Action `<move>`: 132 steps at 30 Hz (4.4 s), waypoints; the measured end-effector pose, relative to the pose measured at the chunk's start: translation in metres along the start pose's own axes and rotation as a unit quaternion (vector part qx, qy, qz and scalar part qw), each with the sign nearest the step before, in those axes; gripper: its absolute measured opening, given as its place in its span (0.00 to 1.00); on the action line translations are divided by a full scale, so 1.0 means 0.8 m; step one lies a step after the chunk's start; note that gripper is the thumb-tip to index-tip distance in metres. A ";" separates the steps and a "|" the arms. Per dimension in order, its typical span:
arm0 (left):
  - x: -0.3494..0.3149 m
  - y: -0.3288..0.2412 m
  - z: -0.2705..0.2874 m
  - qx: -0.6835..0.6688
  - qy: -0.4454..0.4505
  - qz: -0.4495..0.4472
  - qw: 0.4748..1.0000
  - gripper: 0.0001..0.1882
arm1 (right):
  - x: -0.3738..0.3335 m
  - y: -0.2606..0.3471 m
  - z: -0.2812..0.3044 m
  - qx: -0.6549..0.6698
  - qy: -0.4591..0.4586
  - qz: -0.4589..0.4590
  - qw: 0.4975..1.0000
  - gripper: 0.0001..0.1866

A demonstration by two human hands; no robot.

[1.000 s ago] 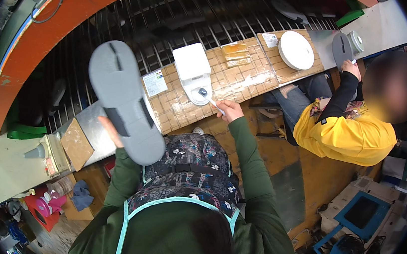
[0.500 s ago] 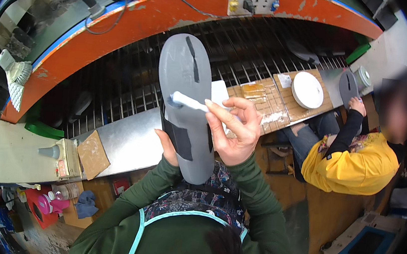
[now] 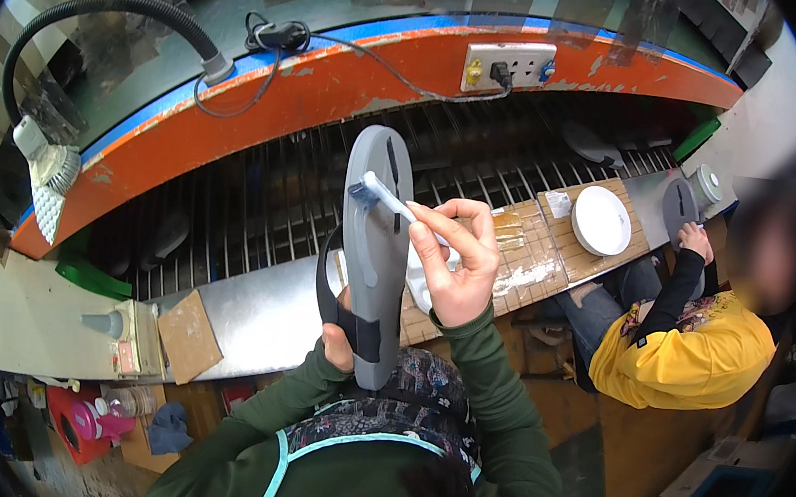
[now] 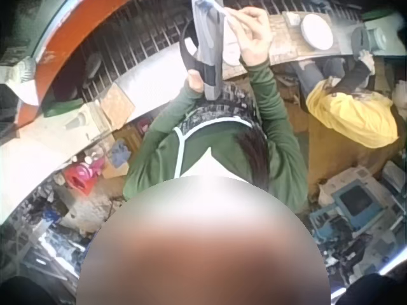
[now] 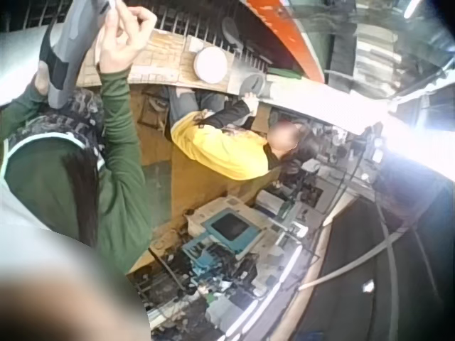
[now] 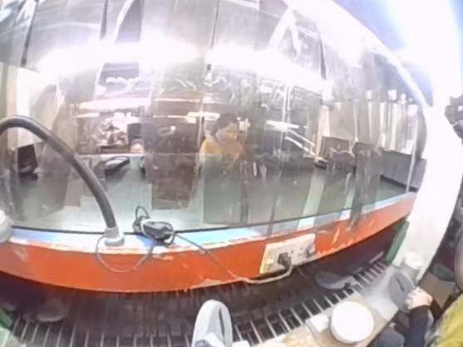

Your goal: The person paints a gray plastic part with a white substance using a small brush. They repeatedly dip the brush into a white container and apply the substance to the part's surface, rotating the part to cover different areas.

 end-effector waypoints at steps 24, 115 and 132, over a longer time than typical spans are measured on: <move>0.019 -0.008 0.051 0.234 0.052 -0.198 0.950 0.32 | 0.062 -0.011 0.059 -0.106 0.128 0.057 0.984 0.10; 0.012 -0.043 0.059 0.070 0.064 0.085 0.992 0.47 | 0.027 0.005 0.039 -0.291 0.168 0.184 0.924 0.13; 0.020 -0.052 0.042 0.048 0.018 0.067 0.996 0.44 | 0.021 0.007 0.036 -0.290 0.154 0.179 0.927 0.13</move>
Point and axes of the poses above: each hand's wrist, its own x-axis towards the middle knuckle, its own z-axis out of the back of the hand, y = z × x, the point moved 1 cm from there along x, towards the middle knuckle, and after that the axes turned 9 degrees about x, right-handed, at the moved point
